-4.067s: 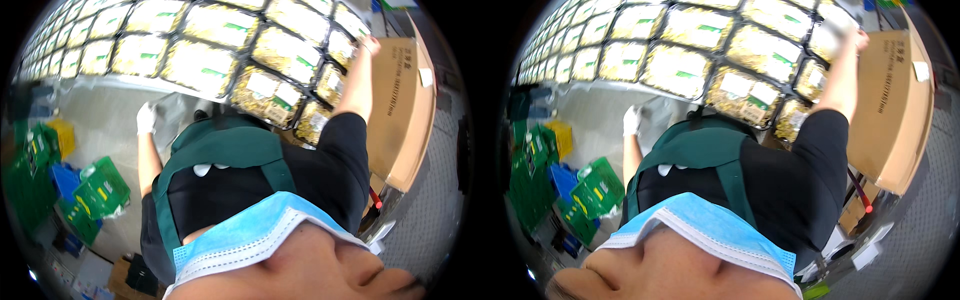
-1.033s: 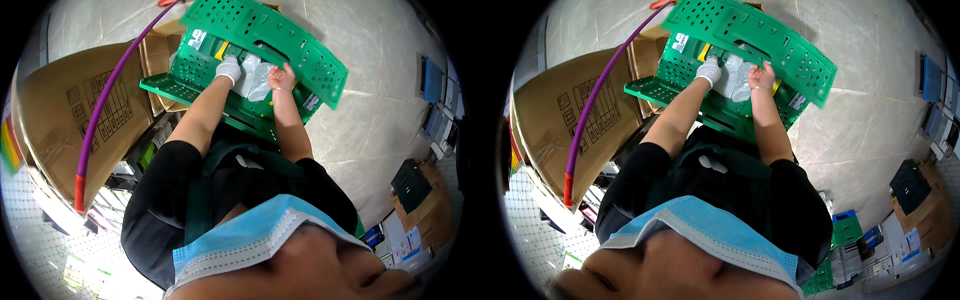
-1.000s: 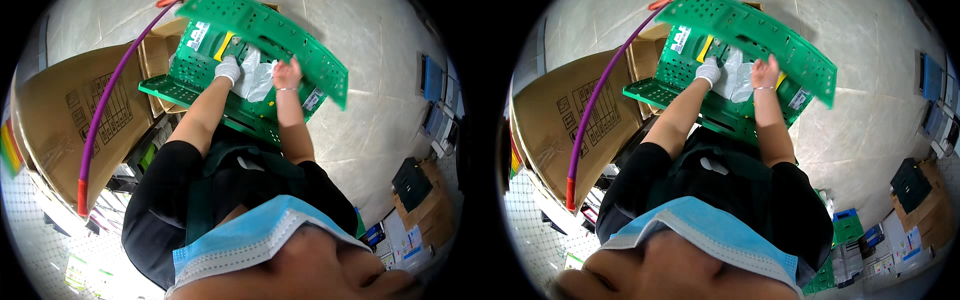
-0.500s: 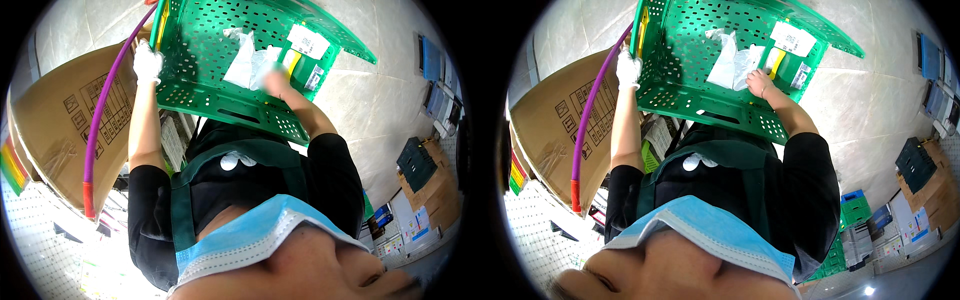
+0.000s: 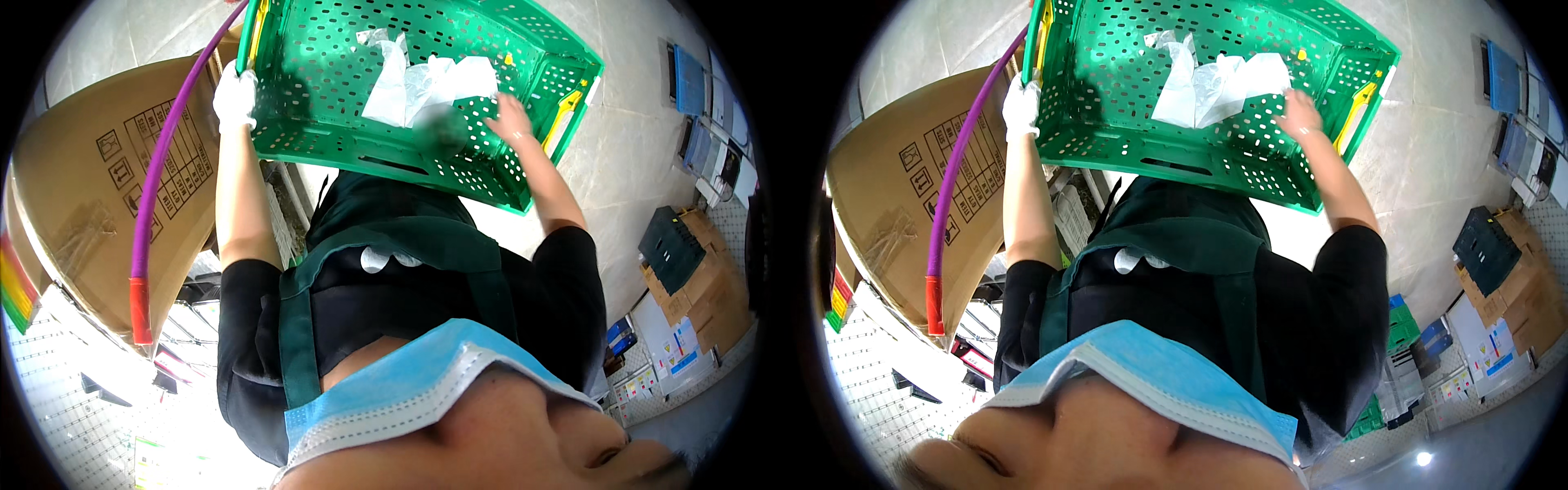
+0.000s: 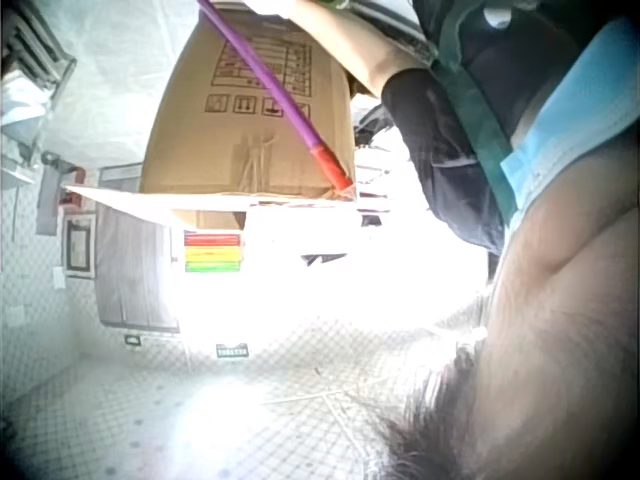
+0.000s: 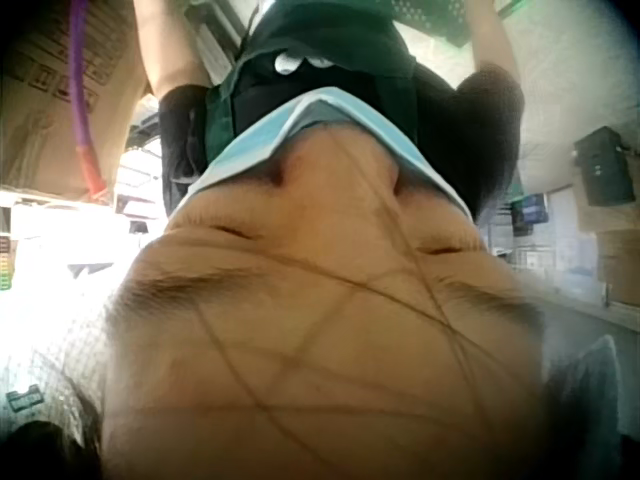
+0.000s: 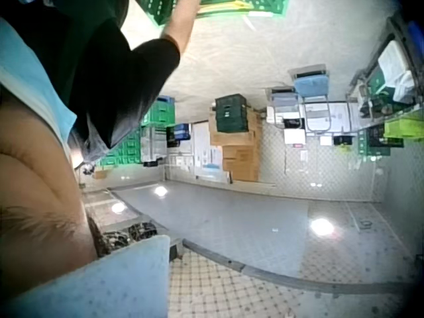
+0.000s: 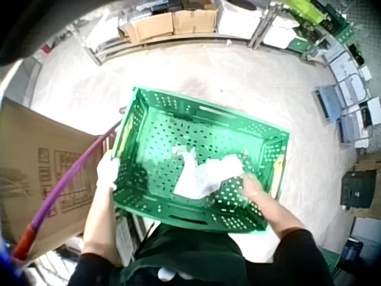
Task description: The person applies labels to pre-packaged food containers on a table, then transfers the labeled containers into a green plastic crate. The person also handles empty black trays, placing them into a separate crate.
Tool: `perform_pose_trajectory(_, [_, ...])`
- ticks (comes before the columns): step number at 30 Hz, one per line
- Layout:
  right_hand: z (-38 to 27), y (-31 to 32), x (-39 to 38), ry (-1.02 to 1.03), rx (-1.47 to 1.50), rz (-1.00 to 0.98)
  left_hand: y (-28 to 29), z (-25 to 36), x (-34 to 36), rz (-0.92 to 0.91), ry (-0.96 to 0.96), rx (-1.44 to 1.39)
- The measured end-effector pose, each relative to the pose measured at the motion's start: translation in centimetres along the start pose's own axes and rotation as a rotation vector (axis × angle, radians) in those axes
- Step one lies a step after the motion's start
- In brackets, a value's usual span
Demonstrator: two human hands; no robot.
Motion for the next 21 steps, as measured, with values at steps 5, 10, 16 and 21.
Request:
perform_pose_trajectory(5, [-5.1, -5.6, 8.0, -0.278, 0.176, 0.046, 2.2, 4.7, -5.1, 0.227, -0.289, 0.451])
perform_pose_trajectory(10, [-6.1, -8.4, 9.7, -0.216, 0.386, 0.101, 0.4, 6.0, -9.3, 0.276, -0.451, 0.493])
perform_pose_trajectory(16, [-20.4, 6.3, -1.5, 0.545, 1.228, -0.129, -2.9, 14.2, -12.5, -0.172, -0.706, -0.161])
perform_pose_trajectory(21, [-23.1, 9.5, -7.5, 0.780, 1.083, 0.122, -4.1, 9.6, -12.3, -0.495, -0.337, -0.649])
Point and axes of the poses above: each hand's wrist, its own x-axis towards the middle knuckle, its own y-axis out of the back of the hand, z = x × y, the point moved 2 cm from there along x, towards the middle knuckle, and after that the axes turned 2 degrees about -y, right-handed, at the moved point
